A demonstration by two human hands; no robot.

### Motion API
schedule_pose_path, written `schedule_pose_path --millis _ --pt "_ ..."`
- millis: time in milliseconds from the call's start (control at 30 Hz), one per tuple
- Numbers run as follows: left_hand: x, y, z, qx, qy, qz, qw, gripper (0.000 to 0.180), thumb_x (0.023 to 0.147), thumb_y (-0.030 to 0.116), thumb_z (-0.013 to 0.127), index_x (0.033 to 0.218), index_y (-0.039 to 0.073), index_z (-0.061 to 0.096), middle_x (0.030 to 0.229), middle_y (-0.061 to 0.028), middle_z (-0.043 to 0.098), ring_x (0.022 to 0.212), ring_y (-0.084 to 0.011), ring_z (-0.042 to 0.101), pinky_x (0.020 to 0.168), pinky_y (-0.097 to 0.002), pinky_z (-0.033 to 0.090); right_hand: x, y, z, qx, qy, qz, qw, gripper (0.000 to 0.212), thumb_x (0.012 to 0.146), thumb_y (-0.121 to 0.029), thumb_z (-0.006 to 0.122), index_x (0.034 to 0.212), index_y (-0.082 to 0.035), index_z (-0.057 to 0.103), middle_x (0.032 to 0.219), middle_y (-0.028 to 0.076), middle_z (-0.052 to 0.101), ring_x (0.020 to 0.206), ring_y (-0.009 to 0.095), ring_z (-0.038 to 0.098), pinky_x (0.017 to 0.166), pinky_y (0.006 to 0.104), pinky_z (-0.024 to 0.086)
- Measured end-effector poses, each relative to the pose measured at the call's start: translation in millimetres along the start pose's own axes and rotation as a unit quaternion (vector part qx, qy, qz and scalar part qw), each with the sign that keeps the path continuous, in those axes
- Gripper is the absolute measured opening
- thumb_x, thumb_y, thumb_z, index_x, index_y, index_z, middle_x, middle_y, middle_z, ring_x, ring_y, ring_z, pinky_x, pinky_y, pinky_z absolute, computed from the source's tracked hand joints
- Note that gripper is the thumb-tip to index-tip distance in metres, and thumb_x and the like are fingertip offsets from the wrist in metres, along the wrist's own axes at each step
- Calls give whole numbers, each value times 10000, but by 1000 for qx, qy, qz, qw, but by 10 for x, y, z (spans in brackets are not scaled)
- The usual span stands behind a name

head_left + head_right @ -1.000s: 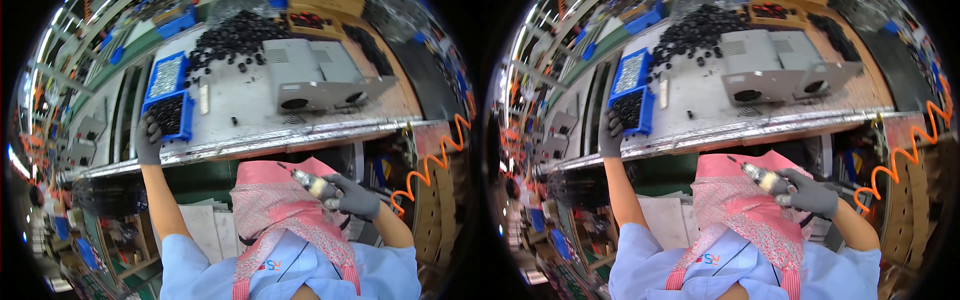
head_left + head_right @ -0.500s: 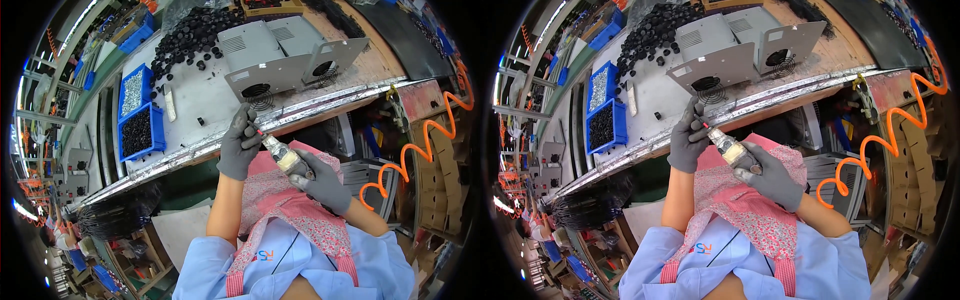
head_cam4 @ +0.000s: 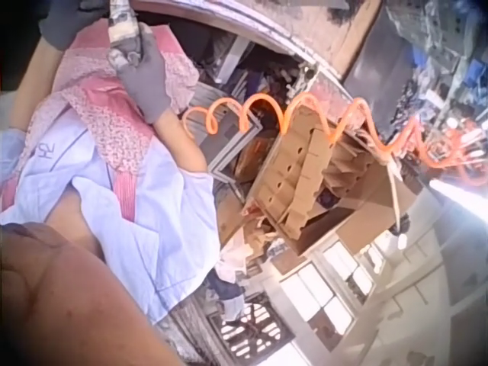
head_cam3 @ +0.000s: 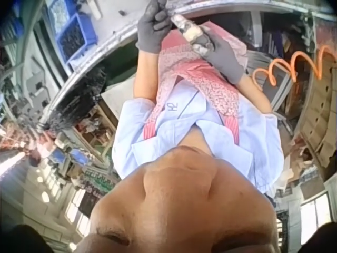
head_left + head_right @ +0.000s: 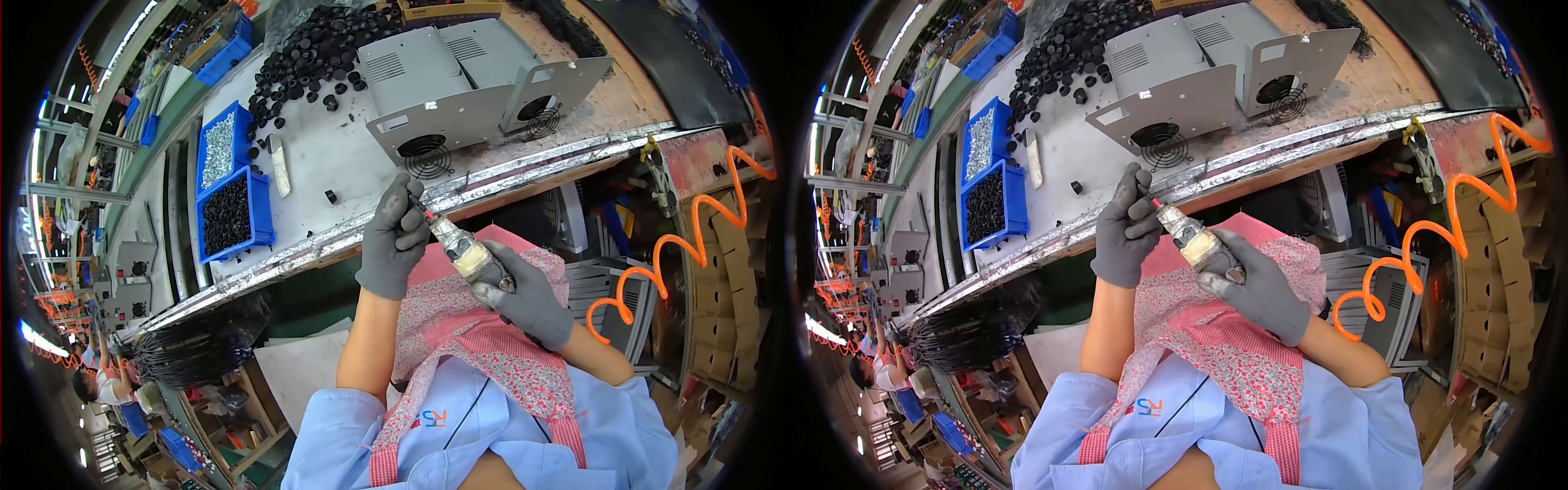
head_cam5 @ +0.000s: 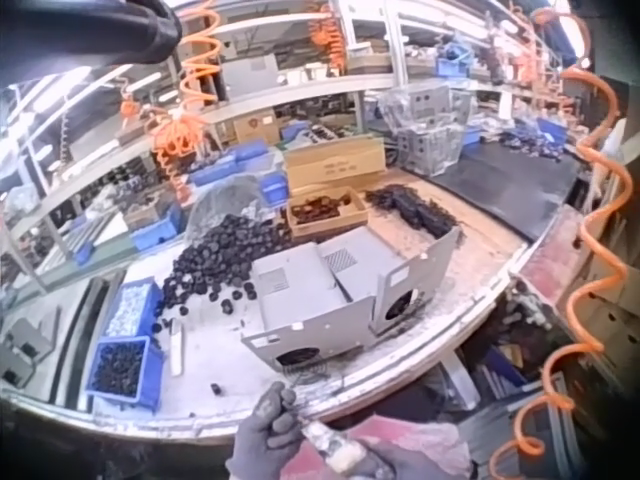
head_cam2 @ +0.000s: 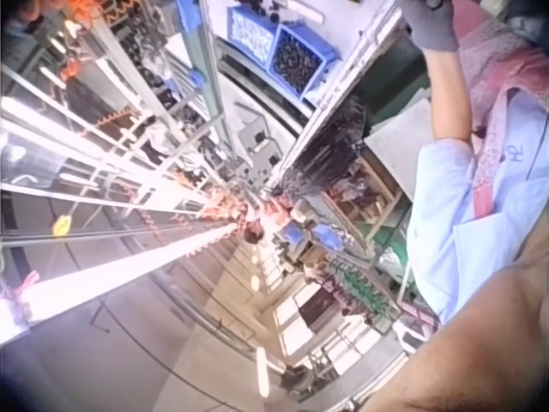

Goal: Assembling the metal casing for an electronic device, installing fans and securing components with an electric screwdriver.

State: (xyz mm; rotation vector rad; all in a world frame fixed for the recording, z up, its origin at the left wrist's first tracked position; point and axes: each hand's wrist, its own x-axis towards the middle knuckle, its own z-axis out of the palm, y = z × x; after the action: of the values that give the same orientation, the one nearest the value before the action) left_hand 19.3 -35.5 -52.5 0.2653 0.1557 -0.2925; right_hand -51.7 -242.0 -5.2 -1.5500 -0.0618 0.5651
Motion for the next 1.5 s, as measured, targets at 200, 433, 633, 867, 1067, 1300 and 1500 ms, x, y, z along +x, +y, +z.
schedule_pose_path --millis 200,433,633,867,1067,1300,1500 --pt "9 10 -38 65 -21 33 997 369 843 95 585 1201 69 502 1078 -93 592 599 -64 521 367 -142 332 6 -118 -18 33 -13 57 998 562 813 -153 601 1301 0 367 1012 90 557 852 113 557 734 254 470" --pt "-10 1 -78 117 -23 43 992 429 830 113 609 1235 75 473 1135 -97 569 627 -57 520 388 -145 333 32 -100 -33 250 -73 155 953 531 815 -126 560 1299 -9 375 842 58 549 670 103 546 600 245 470" --pt "4 49 -63 136 6 4 991 503 850 371 578 1236 74 455 1004 -17 547 631 -59 428 472 -154 327 45 -179 -62 152 -17 120 981 524 813 -121 554 1293 -4 377 852 52 549 667 99 543 590 235 466" --pt "112 214 121 768 226 254 543 272 763 291 665 901 57 683 732 -75 580 629 -177 529 617 -288 429 46 -184 -135 126 65 69 987 533 796 -75 563 1291 1 383 823 55 550 616 93 524 557 227 441" --pt "341 88 144 751 224 199 589 270 732 244 669 886 22 675 800 -124 630 737 -241 613 683 -323 461 67 -217 -151 121 95 71 985 519 798 -58 558 1285 5 391 804 60 549 600 95 518 539 236 436" --pt "241 99 60 673 200 221 677 210 733 143 682 854 -27 658 755 -111 641 660 -151 590 621 -269 458 92 -176 -186 116 95 44 988 508 801 -47 550 1279 23 392 798 59 548 598 90 519 532 231 437" --pt "199 93 156 663 178 228 691 171 731 101 692 855 -13 657 738 -90 616 627 -140 562 595 -263 442 128 -202 -185 117 102 47 987 512 800 -44 547 1283 22 392 800 58 549 607 89 524 532 228 437"
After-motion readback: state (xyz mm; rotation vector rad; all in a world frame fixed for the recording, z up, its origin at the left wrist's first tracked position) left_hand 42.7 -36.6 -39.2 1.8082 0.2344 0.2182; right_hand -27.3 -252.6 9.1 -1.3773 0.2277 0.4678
